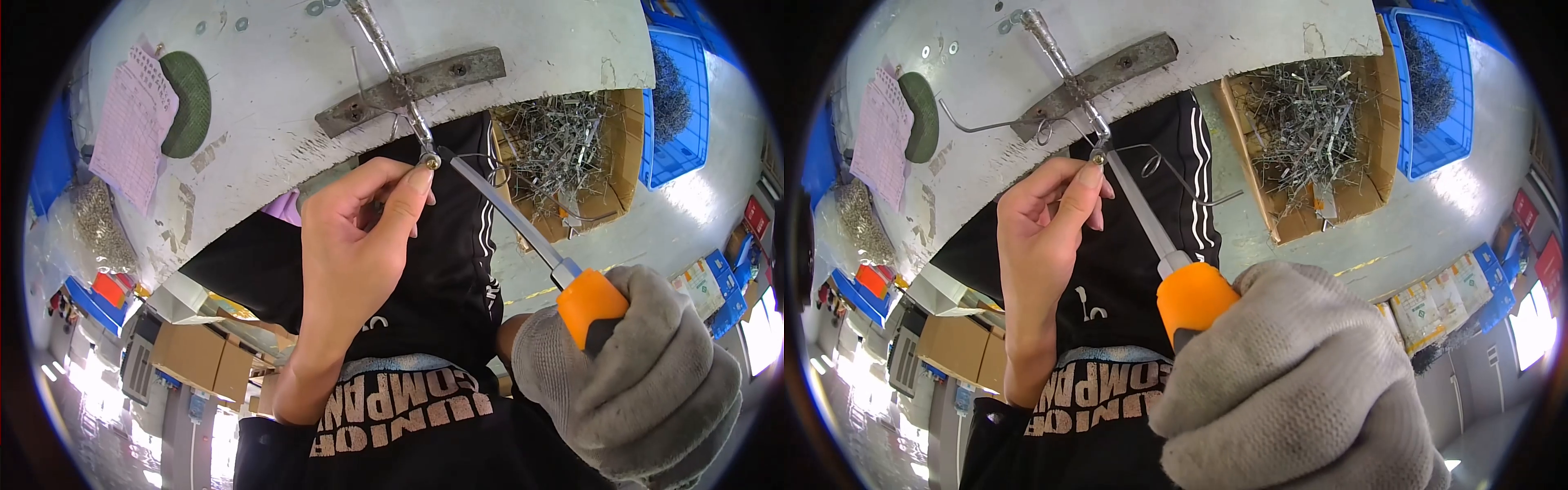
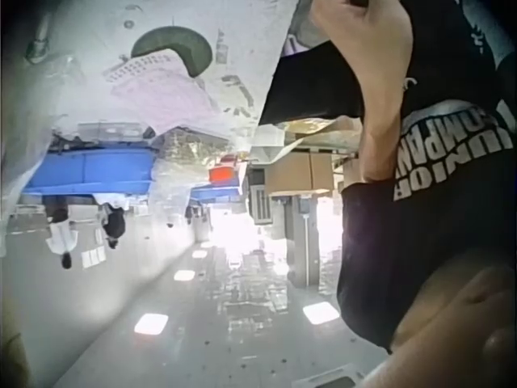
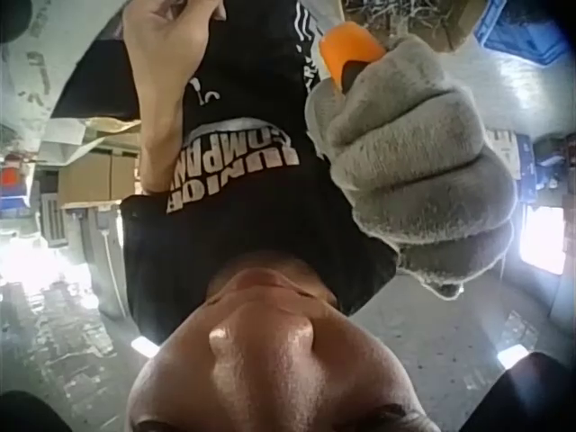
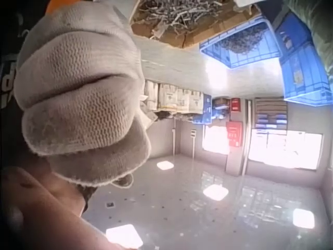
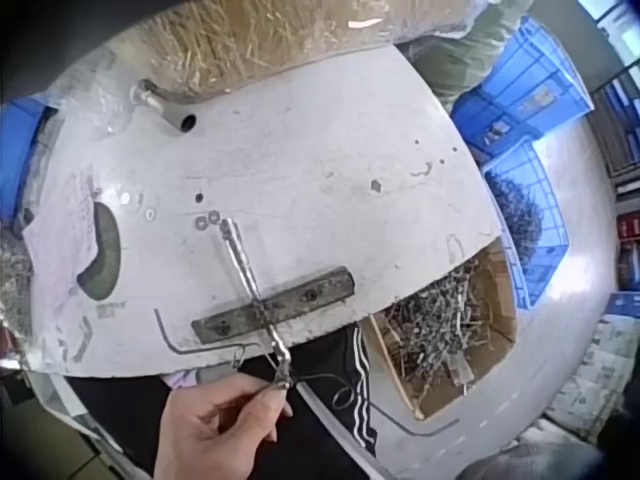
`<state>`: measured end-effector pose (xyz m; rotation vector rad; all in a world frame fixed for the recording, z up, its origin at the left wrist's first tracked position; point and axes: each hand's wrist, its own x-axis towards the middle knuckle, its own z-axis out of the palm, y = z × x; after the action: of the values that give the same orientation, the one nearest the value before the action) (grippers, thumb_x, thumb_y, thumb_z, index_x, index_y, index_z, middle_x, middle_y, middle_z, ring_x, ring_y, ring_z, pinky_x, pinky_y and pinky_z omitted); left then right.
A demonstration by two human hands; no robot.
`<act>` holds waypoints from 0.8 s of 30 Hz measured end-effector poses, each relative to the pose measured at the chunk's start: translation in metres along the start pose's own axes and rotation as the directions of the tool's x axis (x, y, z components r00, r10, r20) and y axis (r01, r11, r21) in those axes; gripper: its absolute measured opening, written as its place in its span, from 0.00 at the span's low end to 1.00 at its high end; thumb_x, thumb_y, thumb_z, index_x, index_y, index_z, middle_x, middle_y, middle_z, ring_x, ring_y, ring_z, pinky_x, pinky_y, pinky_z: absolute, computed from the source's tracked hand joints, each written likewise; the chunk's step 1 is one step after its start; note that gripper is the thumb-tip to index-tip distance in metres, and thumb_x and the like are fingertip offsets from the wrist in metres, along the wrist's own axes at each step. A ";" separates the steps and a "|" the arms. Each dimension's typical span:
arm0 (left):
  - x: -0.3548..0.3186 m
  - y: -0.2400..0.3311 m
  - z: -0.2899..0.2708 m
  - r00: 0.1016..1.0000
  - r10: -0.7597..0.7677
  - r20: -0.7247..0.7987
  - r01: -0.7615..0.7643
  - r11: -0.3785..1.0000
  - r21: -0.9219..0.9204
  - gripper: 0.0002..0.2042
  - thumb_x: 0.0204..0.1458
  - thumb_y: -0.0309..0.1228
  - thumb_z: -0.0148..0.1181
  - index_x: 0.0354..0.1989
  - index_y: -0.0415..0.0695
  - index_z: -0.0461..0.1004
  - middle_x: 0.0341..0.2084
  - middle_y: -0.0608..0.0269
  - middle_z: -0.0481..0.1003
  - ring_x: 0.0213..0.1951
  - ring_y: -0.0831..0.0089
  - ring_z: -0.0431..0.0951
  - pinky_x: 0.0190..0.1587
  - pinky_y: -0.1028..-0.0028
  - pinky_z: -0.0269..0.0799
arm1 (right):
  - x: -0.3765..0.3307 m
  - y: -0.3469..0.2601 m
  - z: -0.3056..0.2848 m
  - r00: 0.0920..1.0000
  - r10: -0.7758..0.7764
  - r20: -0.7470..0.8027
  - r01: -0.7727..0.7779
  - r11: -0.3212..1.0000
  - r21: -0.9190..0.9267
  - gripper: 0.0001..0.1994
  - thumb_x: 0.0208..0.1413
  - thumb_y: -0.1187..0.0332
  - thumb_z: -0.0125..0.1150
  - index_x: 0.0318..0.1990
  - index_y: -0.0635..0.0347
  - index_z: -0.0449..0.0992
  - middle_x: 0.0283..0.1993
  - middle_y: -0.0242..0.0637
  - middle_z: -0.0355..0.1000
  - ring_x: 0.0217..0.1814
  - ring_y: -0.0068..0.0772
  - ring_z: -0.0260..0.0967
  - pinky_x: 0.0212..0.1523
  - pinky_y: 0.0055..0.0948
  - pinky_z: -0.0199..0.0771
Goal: The person uses a screwdriver to assemble small metal wire components at a workbench.
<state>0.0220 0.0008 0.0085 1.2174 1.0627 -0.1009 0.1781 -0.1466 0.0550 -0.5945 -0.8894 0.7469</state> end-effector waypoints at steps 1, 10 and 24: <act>0.000 -0.001 -0.001 1.000 0.015 -0.004 -0.015 1.000 -0.002 0.09 0.60 0.30 0.62 0.31 0.37 0.79 0.19 0.73 0.71 0.22 0.88 0.67 0.23 0.83 0.57 | -0.008 -0.015 -0.019 1.000 0.010 0.003 -0.010 1.000 -0.001 0.06 0.57 0.67 0.64 0.31 0.48 0.72 0.34 0.28 0.70 0.33 0.30 0.72 0.33 0.31 0.75; 0.002 -0.002 0.001 1.000 0.029 -0.004 -0.029 0.999 -0.023 0.09 0.60 0.30 0.62 0.30 0.37 0.78 0.19 0.73 0.72 0.21 0.88 0.67 0.23 0.83 0.57 | -0.002 -0.019 -0.010 0.996 0.094 -0.008 -0.095 0.995 -0.033 0.07 0.56 0.67 0.65 0.31 0.47 0.72 0.34 0.28 0.70 0.32 0.29 0.71 0.33 0.30 0.75; 0.004 -0.008 0.001 0.998 0.061 0.000 -0.061 0.997 -0.038 0.10 0.60 0.29 0.62 0.29 0.36 0.78 0.18 0.73 0.72 0.21 0.88 0.67 0.23 0.82 0.58 | 0.017 0.015 0.018 0.976 0.198 -0.089 -0.135 0.876 0.463 0.07 0.56 0.65 0.65 0.30 0.47 0.72 0.31 0.30 0.70 0.30 0.30 0.71 0.31 0.30 0.73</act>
<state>0.0207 -0.0015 0.0002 1.2142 1.0220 -0.0342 0.1650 -0.1218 0.0613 -0.2983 -0.5122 1.0236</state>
